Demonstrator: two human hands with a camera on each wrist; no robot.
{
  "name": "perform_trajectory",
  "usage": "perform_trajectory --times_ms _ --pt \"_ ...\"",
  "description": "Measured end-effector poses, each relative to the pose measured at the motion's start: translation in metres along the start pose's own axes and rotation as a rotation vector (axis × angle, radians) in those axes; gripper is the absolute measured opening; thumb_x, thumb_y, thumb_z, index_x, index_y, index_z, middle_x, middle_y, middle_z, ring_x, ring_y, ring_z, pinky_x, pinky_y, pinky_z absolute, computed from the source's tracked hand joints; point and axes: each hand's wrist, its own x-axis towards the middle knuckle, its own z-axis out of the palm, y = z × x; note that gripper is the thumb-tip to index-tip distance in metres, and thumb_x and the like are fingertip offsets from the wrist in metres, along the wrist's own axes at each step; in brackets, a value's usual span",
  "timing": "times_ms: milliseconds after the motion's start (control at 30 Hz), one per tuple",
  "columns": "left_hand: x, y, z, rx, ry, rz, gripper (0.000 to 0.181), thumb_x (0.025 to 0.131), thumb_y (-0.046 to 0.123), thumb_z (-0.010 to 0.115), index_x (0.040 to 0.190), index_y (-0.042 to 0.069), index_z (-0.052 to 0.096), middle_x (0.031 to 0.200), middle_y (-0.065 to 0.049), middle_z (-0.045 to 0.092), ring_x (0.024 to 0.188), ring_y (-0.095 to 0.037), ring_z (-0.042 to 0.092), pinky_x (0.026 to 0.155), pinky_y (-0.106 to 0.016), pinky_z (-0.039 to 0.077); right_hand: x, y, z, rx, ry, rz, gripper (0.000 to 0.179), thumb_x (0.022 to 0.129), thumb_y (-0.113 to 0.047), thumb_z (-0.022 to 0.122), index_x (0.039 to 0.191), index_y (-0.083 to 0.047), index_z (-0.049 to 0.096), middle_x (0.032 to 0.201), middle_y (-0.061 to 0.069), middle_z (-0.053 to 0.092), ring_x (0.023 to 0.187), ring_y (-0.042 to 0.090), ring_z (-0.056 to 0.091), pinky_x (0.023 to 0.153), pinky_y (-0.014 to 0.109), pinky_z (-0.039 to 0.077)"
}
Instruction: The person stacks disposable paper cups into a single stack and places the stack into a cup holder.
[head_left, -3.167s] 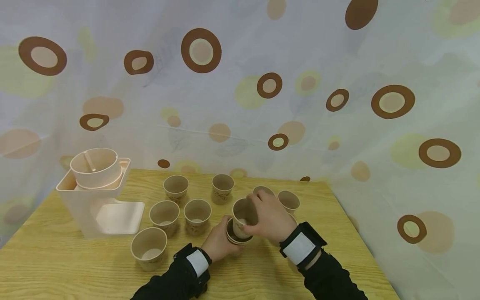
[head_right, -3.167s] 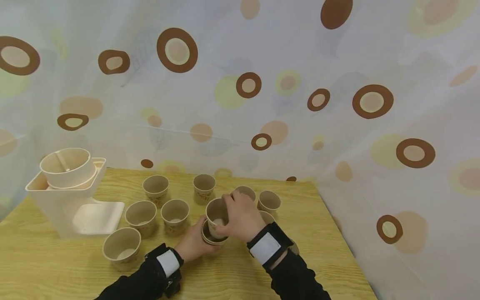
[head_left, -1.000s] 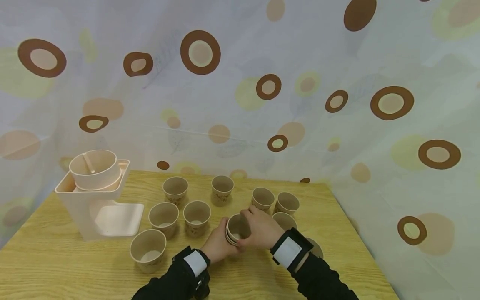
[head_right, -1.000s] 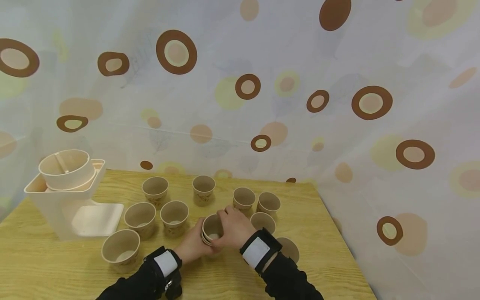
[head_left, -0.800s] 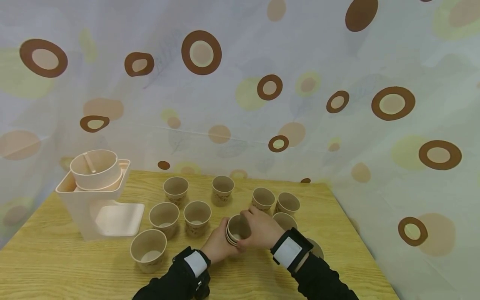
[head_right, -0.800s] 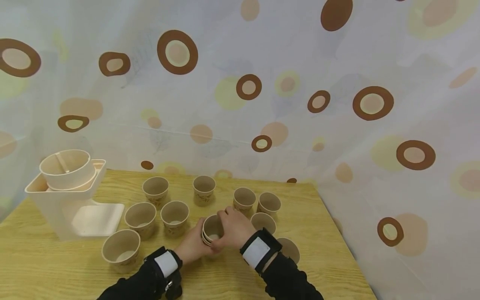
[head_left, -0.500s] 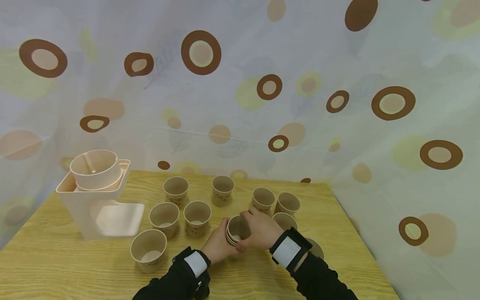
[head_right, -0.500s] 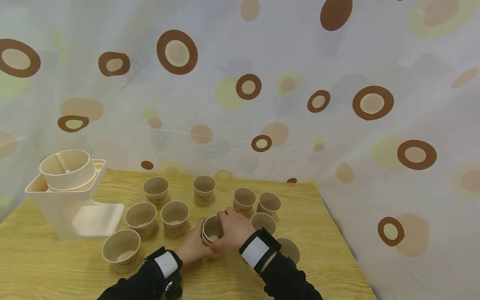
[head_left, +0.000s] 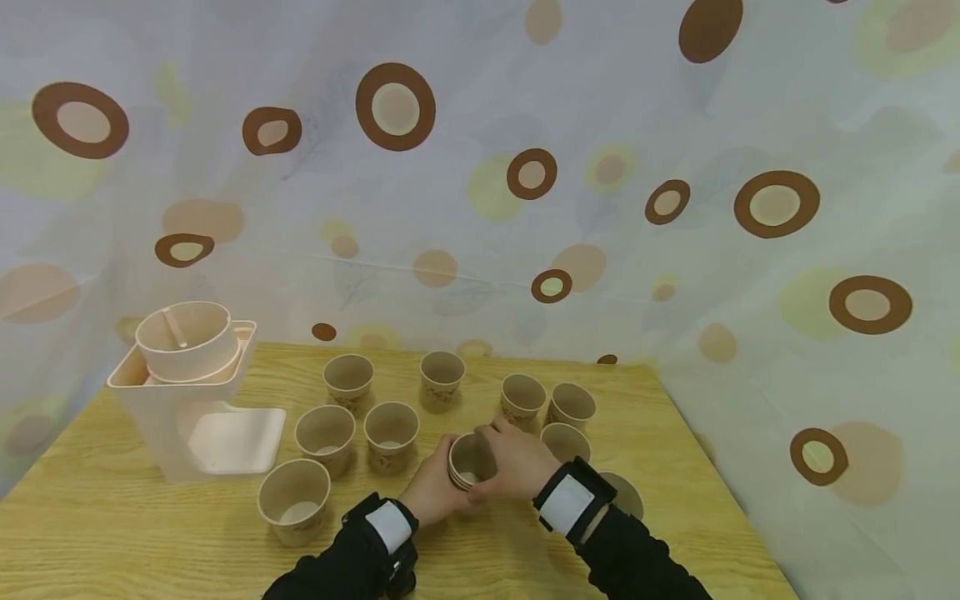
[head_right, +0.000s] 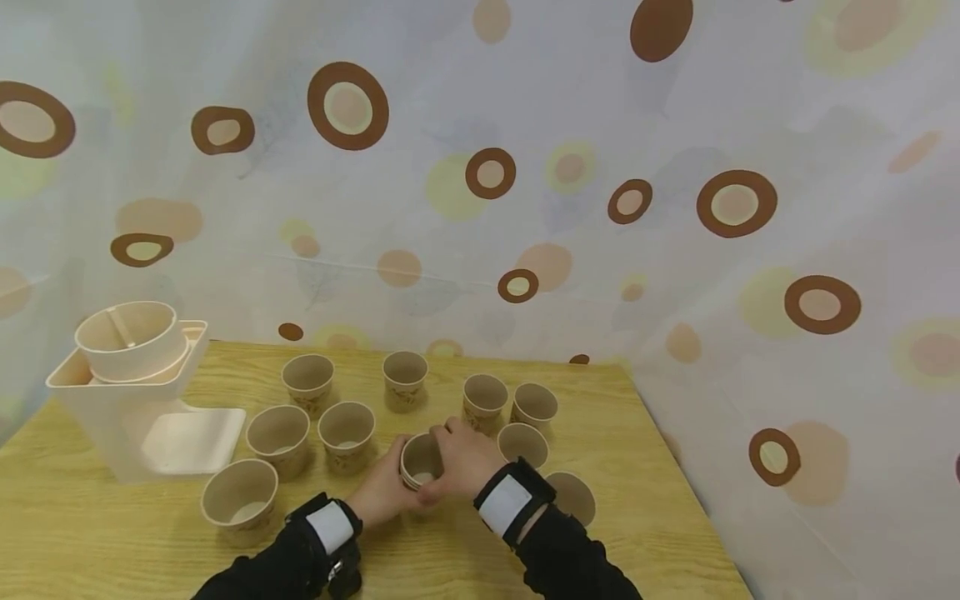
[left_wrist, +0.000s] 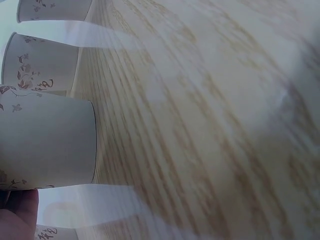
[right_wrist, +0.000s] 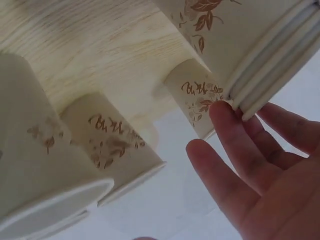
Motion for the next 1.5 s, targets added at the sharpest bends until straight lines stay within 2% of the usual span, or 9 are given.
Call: perform_trajectory --times_ms 200,367,500,700,833,933,1133,1300,1500 --pt "0.000 0.000 0.003 -0.016 -0.005 0.017 0.078 0.066 0.018 0.083 0.127 0.001 0.037 0.124 -0.018 0.054 0.113 -0.031 0.054 0.094 -0.045 0.043 -0.022 0.019 -0.013 0.051 0.091 0.056 0.079 0.073 -0.043 0.076 0.132 0.000 0.048 0.128 0.020 0.053 0.112 0.035 0.055 0.087 0.048 0.048" --pt "-0.001 0.000 0.003 -0.027 0.008 0.009 0.079 0.066 0.017 0.084 0.127 0.001 0.038 0.122 -0.017 0.055 0.112 -0.030 0.054 0.093 -0.045 0.043 -0.036 0.048 -0.020 -0.056 0.158 0.167 0.072 0.077 -0.042 0.073 0.129 0.003 0.050 0.125 0.024 0.054 0.108 0.038 0.056 0.087 0.048 0.048" --pt "-0.001 0.002 0.004 -0.025 0.013 0.014 0.078 0.066 0.016 0.084 0.127 0.001 0.038 0.122 -0.018 0.055 0.112 -0.031 0.054 0.093 -0.046 0.043 -0.037 0.064 -0.022 -0.166 0.148 0.261 0.074 0.077 -0.049 0.070 0.126 0.003 0.052 0.124 0.026 0.054 0.107 0.042 0.055 0.084 0.050 0.049" --pt "-0.001 0.003 0.004 -0.022 0.018 0.010 0.077 0.066 0.016 0.084 0.127 0.000 0.038 0.122 -0.019 0.055 0.112 -0.033 0.054 0.093 -0.047 0.042 -0.030 0.070 -0.021 -0.211 0.077 0.350 0.077 0.074 -0.054 0.070 0.124 0.001 0.054 0.120 0.025 0.057 0.100 0.040 0.059 0.074 0.048 0.051" --pt "-0.002 0.004 0.005 -0.026 0.021 0.011 0.078 0.067 0.014 0.083 0.128 0.000 0.037 0.122 -0.020 0.054 0.112 -0.034 0.054 0.093 -0.047 0.042 -0.027 0.068 -0.019 -0.209 0.058 0.370 0.075 0.072 -0.052 0.072 0.125 -0.002 0.057 0.114 0.024 0.060 0.087 0.036 0.061 0.062 0.043 0.050" --pt "-0.002 0.005 0.004 -0.022 0.020 0.011 0.078 0.067 0.014 0.083 0.128 -0.001 0.037 0.122 -0.020 0.054 0.112 -0.034 0.054 0.093 -0.047 0.042 -0.025 0.066 -0.019 -0.200 0.059 0.384 0.074 0.071 -0.050 0.074 0.129 -0.006 0.056 0.115 0.024 0.060 0.086 0.036 0.061 0.058 0.041 0.049" --pt "-0.001 0.004 0.004 -0.013 0.014 0.003 0.079 0.067 0.015 0.083 0.129 0.000 0.037 0.123 -0.018 0.054 0.112 -0.032 0.054 0.093 -0.047 0.043 -0.023 0.064 -0.018 -0.202 0.043 0.397 0.078 0.072 -0.048 0.074 0.133 -0.006 0.051 0.122 0.026 0.055 0.097 0.041 0.059 0.065 0.046 0.051" --pt "-0.001 0.004 0.004 -0.013 0.011 0.005 0.078 0.067 0.014 0.083 0.129 0.000 0.037 0.123 -0.018 0.054 0.112 -0.032 0.054 0.093 -0.047 0.042 -0.021 0.066 -0.017 -0.170 0.044 0.386 0.079 0.072 -0.045 0.075 0.135 -0.005 0.049 0.123 0.028 0.053 0.089 0.039 0.061 0.065 0.045 0.051" --pt "0.000 0.003 0.003 -0.013 0.008 0.003 0.079 0.067 0.015 0.083 0.129 0.000 0.037 0.123 -0.018 0.054 0.112 -0.032 0.054 0.093 -0.047 0.043 -0.021 0.060 -0.018 -0.143 0.061 0.350 0.074 0.074 -0.041 0.075 0.132 -0.002 0.050 0.125 0.027 0.052 0.092 0.037 0.062 0.070 0.046 0.052"
